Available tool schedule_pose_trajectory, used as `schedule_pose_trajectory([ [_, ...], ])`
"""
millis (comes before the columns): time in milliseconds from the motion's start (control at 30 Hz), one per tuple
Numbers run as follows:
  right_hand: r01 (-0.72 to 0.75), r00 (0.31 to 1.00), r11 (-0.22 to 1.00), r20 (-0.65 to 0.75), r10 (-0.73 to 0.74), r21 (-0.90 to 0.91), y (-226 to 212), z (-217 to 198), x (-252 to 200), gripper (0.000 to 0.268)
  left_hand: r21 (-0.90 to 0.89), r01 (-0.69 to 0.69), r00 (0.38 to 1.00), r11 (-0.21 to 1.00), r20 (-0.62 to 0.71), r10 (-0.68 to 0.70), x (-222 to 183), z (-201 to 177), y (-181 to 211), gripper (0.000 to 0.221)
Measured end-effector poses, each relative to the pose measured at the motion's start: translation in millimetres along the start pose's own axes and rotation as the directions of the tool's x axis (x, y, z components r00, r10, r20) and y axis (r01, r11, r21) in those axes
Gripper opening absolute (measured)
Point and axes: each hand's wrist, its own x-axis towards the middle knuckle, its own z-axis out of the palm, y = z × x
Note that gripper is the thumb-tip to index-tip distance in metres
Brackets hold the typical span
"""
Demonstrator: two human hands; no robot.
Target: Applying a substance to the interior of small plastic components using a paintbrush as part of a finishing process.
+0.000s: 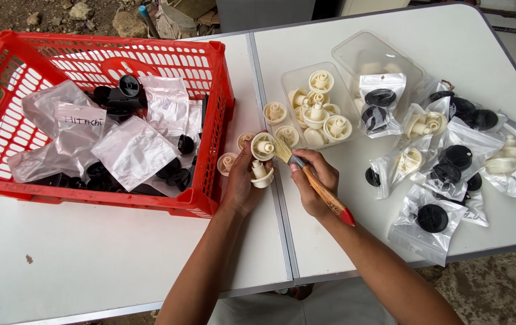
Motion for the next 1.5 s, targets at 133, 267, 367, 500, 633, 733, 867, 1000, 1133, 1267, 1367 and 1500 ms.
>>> schedule_pose_trajectory([
  [133,0.01,0.998,1.0,0.066,-0.01,0.001,6.7,1.2,0.0,0.019,0.02,0.006,0.999,1.0,0.049,-0.007,3.4,-4.8,-3.1,0.049],
  [267,0.016,0.995,1.0,0.095,-0.017,0.014,9.9,-4.2,-1.1,0.015,0.067,-0.038,0.993,0.997,0.114,0.03,-1.8,2.6,4.8,0.051],
  [367,0.038,0.999,0.999,0.033,-0.038,-0.007,1.0,-1.4,1.0,0.017,0.063,-0.036,0.99,0.997,0.135,0.028,0.1,-3.6,3.0,0.051],
  [500,0.003,0.998,1.0,0.062,-0.004,0.005,6.9,2.1,3.5,0.018,0.045,-0.023,0.989,0.999,0.145,0.016,11.7,-17.6,-7.7,0.05],
  [633,-0.041,0.993,0.998,0.114,0.036,0.041,15.3,-0.6,-1.5,0.014,0.035,-0.039,0.989,0.999,0.144,0.033,11.0,-12.1,-3.9,0.05],
  [733,-0.009,0.998,1.0,0.07,0.007,0.028,4.3,-1.3,5.7,0.015,0.04,-0.02,0.991,0.999,0.133,0.014,12.6,-10.3,-4.4,0.049],
  [867,0.019,0.999,0.999,0.029,-0.02,0.038,0.6,3.4,9.8,0.017,0.038,0.006,0.995,0.999,0.1,-0.01,12.9,-14.2,-7.5,0.049],
  [1000,-0.001,0.994,1.0,0.109,-0.002,0.024,15.3,-0.4,-0.8,0.014,0.068,-0.004,0.994,0.998,0.112,-0.004,7.0,-5.2,1.6,0.054],
  [1133,0.068,0.996,0.997,0.053,-0.066,-0.036,5.5,-2.0,3.8,0.015,0.066,-0.017,0.993,0.998,0.119,0.009,19.4,-18.5,-9.8,0.055],
  [1267,0.076,0.997,0.997,0.009,-0.076,-0.01,2.3,1.2,7.2,0.018,0.043,0.009,0.997,0.999,0.081,-0.012,16.2,-16.9,-9.9,0.056],
  [1367,0.062,0.998,0.998,0.03,-0.061,-0.018,1.8,1.7,5.8,0.019,0.059,-0.008,0.997,0.998,0.081,0.003,9.8,-10.6,-5.2,0.056],
  [1500,0.015,0.998,1.0,0.055,-0.013,-0.028,0.5,0.7,6.4,0.018,0.07,-0.029,0.991,0.997,0.129,0.02,8.6,-8.5,0.5,0.051],
])
